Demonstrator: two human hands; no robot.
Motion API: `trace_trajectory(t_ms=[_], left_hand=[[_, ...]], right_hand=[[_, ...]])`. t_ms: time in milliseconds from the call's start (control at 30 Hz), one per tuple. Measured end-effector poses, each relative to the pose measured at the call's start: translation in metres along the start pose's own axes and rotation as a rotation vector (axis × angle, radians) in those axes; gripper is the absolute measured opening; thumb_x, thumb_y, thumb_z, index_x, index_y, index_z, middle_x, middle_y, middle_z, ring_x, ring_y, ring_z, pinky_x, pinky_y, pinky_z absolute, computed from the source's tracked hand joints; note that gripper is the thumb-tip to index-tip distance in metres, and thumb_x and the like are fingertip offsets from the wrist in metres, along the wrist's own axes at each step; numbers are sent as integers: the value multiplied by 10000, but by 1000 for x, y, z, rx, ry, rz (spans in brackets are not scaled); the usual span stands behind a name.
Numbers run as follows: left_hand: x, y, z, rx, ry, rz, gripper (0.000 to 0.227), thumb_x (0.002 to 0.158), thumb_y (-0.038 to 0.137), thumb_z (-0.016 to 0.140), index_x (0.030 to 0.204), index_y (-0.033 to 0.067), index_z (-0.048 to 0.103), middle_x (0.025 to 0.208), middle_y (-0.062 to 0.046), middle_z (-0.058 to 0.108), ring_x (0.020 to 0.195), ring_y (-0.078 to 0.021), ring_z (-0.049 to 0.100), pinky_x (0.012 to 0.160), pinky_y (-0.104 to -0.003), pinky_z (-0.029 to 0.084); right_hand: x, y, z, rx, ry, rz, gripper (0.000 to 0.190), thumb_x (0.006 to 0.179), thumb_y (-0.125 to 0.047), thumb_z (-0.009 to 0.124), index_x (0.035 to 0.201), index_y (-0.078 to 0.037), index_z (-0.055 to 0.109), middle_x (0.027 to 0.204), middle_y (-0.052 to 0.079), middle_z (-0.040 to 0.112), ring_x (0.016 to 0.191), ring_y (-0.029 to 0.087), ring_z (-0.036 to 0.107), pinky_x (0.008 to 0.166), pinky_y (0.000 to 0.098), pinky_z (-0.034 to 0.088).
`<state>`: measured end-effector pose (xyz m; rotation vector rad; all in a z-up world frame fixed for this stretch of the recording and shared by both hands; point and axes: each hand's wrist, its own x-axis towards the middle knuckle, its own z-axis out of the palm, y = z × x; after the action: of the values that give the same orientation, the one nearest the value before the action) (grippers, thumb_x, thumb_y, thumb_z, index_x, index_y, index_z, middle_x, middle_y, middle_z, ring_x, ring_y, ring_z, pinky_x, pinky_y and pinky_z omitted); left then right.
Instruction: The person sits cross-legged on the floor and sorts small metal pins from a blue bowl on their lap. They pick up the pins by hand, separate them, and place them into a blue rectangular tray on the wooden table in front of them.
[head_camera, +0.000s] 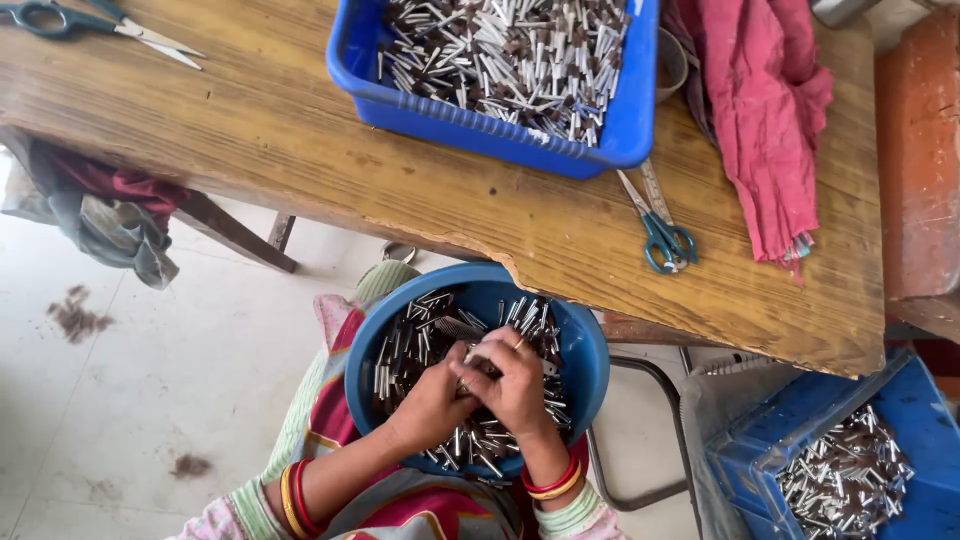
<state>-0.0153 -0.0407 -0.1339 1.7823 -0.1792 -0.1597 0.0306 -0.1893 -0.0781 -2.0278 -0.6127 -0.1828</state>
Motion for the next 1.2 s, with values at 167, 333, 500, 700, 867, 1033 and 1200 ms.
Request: trace_trajectory(t_ms=[167, 333, 500, 700, 867, 1033, 1200], left_hand=[[11, 31, -16, -959, -250, -638, 336, 951, 284, 630, 1233, 104, 601, 955, -132, 697, 810, -230, 712, 733, -374, 581], [24, -15, -5, -1523, -42, -798, 448, 931, 432, 692, 1188, 79, 593, 1003, -93, 698, 878, -233, 705, 714, -408, 584], [28, 34, -24, -1118, -210, -640, 524, 797, 81, 781, 1278, 164, 589, 1106, -5, 705, 1070, -189, 661, 869, -353, 582], [20, 10, -22, -655, -208, -359, 532, 917, 108, 750, 1377, 21, 498, 1099, -70, 702, 1014, -176, 687, 899, -317, 583], [20, 21, -31, 141, -68, 85, 839, 826, 20, 749, 1531, -55, 301, 1119, -158, 670, 1062, -299, 662, 864, -384, 552], [23, 5, -24, -1002, -318, -481, 407, 989, 112, 704, 1379, 42, 609, 934, -109, 660, 786, -233, 638, 640, -339, 517], [32, -9, -1, -1238, -48, -644, 296, 958, 181, 688, 1222, 65, 623, 1037, -109, 689, 882, -225, 677, 710, -408, 595]], right_hand=[[-4, 13, -1, -211, 291, 61, 219, 832, -178, 871, 861, -67, 684, 843, 58, 644, 706, 206, 659, 611, 321, 545], [13, -42, -8, -301, -63, -295, 464, 744, -356, 905, 1116, -156, 711, 1051, 74, 662, 943, 244, 688, 817, 350, 583], [-5, 0, -17, -149, -238, -146, 1052, 799, -394, 910, 1615, -112, 309, 1523, 81, 588, 1421, 327, 544, 1246, 483, 397], [27, -46, -26, 72, -271, -80, 982, 553, -287, 933, 1429, -77, 544, 1431, 182, 562, 1339, 324, 548, 1099, 464, 458], [2, -24, -12, 105, -164, 174, 494, 795, -45, 853, 1265, -57, 700, 1235, 107, 700, 1102, 227, 715, 905, 348, 591], [-19, 2, -16, 63, 165, 252, 168, 911, 35, 799, 1057, -48, 786, 1126, 87, 742, 945, 187, 749, 839, 305, 618], [37, -71, -19, -421, -79, -364, 922, 545, -513, 801, 1347, -144, 537, 1333, 274, 529, 1202, 435, 535, 1042, 483, 432]])
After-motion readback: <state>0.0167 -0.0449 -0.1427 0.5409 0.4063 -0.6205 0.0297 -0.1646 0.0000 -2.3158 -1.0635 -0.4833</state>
